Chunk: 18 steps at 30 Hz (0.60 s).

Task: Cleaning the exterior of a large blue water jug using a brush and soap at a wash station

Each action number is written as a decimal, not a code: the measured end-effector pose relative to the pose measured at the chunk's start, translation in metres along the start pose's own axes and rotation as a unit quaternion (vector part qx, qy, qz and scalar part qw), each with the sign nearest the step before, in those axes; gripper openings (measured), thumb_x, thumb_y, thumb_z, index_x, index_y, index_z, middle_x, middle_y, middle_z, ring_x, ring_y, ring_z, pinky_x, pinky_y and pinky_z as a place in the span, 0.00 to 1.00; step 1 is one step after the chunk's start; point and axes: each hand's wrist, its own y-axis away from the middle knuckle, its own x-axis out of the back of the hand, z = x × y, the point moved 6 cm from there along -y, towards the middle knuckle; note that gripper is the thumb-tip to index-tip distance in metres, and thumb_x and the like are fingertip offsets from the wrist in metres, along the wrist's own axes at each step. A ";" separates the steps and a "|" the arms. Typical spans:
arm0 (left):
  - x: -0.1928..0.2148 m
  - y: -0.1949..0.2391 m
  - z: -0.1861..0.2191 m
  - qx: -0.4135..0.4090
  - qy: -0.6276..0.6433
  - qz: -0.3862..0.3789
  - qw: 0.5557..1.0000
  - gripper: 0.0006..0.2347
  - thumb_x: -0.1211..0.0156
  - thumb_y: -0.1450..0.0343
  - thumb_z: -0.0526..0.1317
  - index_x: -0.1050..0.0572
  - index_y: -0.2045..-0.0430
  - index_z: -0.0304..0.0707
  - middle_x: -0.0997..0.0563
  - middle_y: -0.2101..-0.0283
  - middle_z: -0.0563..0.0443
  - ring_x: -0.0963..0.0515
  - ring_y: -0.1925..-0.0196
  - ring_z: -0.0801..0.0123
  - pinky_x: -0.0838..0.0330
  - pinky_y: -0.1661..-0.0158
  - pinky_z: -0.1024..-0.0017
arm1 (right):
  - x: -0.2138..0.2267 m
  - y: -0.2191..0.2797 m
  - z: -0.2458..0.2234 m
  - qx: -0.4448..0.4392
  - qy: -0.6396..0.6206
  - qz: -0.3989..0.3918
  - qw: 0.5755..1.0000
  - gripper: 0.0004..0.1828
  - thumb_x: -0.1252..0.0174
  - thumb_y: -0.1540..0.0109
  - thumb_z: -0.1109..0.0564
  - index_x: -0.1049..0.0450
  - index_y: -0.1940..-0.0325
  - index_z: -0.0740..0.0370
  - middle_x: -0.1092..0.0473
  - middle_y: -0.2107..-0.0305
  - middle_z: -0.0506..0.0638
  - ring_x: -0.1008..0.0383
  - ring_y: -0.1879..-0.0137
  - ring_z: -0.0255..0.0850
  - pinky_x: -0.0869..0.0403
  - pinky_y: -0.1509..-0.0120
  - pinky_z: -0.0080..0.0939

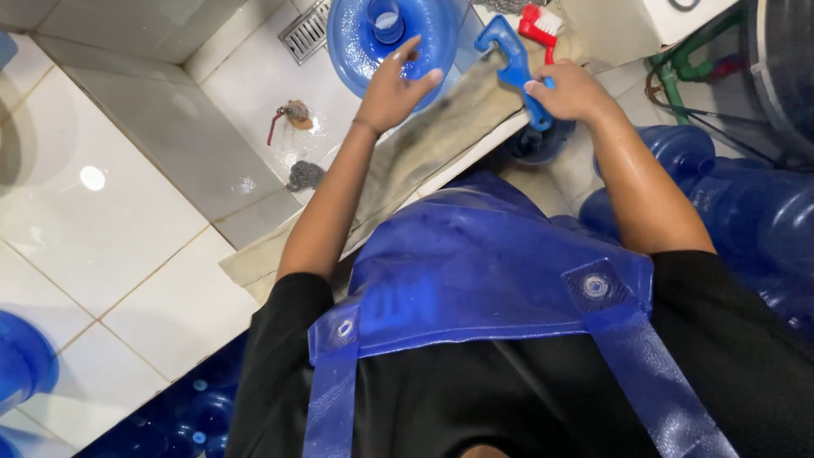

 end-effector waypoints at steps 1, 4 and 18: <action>0.011 0.021 0.010 -0.001 0.014 -0.016 1.000 0.33 0.45 0.26 0.63 0.40 0.31 0.45 0.25 0.37 0.36 0.16 0.48 0.66 0.24 0.46 0.64 | -0.003 -0.001 0.015 -0.045 0.024 0.006 0.999 0.20 0.50 0.29 0.40 0.21 0.50 0.54 0.32 0.55 0.67 0.31 0.43 0.63 0.35 0.39 0.58; 0.047 0.083 -0.012 0.105 0.036 0.035 0.993 0.27 0.43 0.28 0.59 0.30 0.37 0.46 0.20 0.43 0.51 0.23 0.69 0.79 0.25 0.58 0.74 | -0.002 0.001 0.006 -0.110 0.112 0.077 0.985 0.19 0.48 0.29 0.41 0.23 0.46 0.55 0.34 0.48 0.64 0.29 0.45 0.66 0.29 0.45 0.67; 0.088 0.119 -0.096 0.137 0.633 0.196 0.736 0.32 0.53 0.33 0.65 0.36 0.35 0.54 0.30 0.47 0.50 0.18 0.56 0.53 0.21 0.66 0.59 | -0.017 -0.014 -0.434 0.400 0.080 -0.008 0.913 0.46 0.33 0.41 0.42 0.43 0.23 0.57 0.37 0.37 0.62 0.35 0.35 0.61 0.36 0.37 0.59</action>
